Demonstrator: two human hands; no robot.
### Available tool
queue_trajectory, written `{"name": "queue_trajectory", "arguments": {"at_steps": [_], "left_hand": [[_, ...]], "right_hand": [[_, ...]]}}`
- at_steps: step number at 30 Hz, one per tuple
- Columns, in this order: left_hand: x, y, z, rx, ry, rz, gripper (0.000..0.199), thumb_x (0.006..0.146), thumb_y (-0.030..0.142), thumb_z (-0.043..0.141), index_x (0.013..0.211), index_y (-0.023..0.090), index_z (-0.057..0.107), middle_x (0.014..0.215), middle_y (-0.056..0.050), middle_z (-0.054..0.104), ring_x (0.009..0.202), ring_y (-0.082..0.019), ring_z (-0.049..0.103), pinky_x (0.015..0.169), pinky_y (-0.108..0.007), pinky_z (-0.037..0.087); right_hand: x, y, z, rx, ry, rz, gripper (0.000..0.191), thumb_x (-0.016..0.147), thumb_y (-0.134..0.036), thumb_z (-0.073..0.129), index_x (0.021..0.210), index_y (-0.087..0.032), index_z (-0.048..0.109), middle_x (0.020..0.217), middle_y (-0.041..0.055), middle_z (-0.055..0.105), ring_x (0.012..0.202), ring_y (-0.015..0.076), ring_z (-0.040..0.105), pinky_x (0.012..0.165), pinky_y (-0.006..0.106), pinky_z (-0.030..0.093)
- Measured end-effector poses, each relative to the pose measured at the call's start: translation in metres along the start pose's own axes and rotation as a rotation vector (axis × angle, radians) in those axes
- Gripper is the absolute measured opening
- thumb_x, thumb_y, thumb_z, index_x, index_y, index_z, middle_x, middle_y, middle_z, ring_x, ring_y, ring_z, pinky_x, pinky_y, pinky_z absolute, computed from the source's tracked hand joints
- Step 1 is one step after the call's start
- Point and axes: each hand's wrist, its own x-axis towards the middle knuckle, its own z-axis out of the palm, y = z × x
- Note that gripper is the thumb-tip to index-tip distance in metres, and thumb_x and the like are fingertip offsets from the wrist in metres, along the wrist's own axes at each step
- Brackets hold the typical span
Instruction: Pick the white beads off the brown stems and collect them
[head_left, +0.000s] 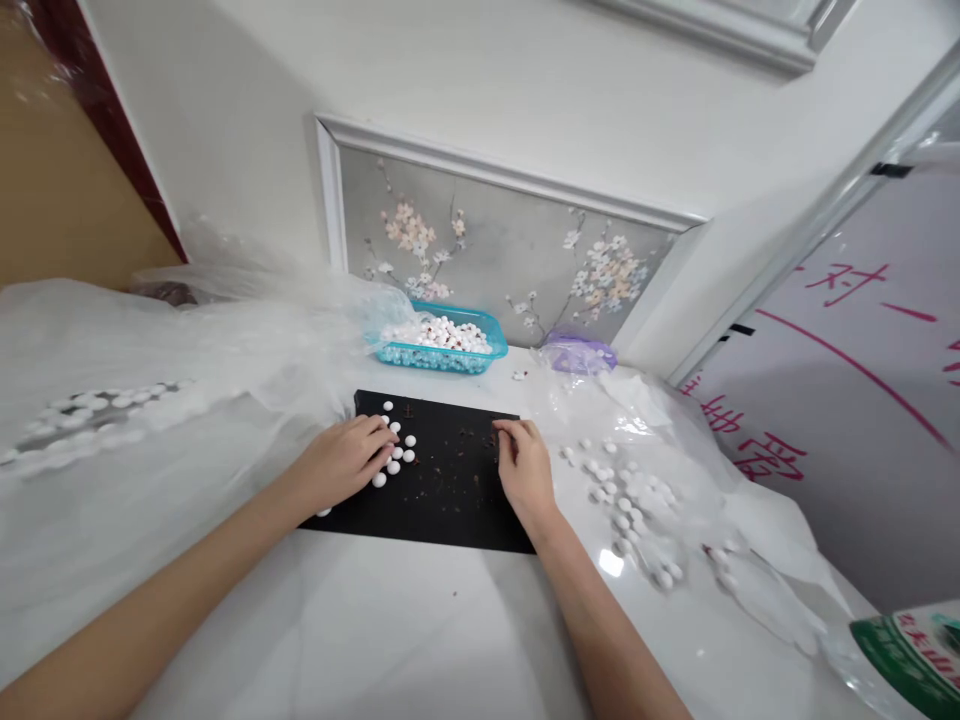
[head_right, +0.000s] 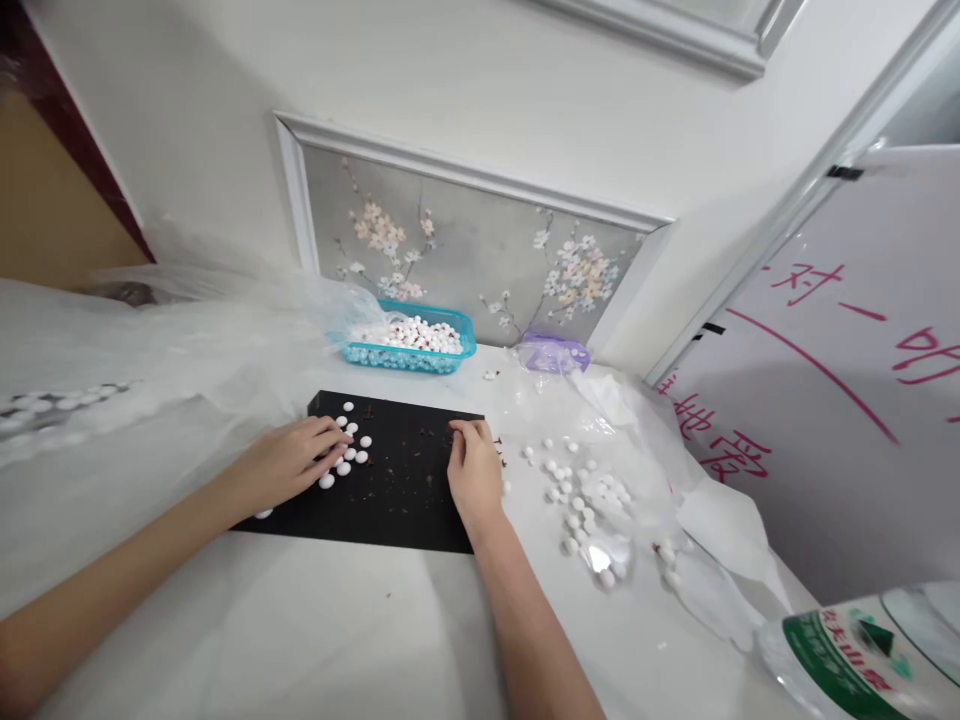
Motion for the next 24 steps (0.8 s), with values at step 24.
{"name": "queue_trajectory", "arguments": {"at_steps": [24], "left_hand": [[-0.001, 0.007, -0.005, -0.197, -0.053, -0.254, 0.03, 0.084, 0.044, 0.039, 0.084, 0.022, 0.059, 0.093, -0.002, 0.063, 0.093, -0.021, 0.056, 0.067, -0.029, 0.04]], "right_hand": [[0.018, -0.008, -0.037, -0.413, -0.277, 0.333, 0.021, 0.067, -0.017, 0.049, 0.061, -0.019, 0.069, 0.073, 0.0063, 0.069, 0.069, 0.0192, 0.062, 0.065, 0.028, 0.042]]}}
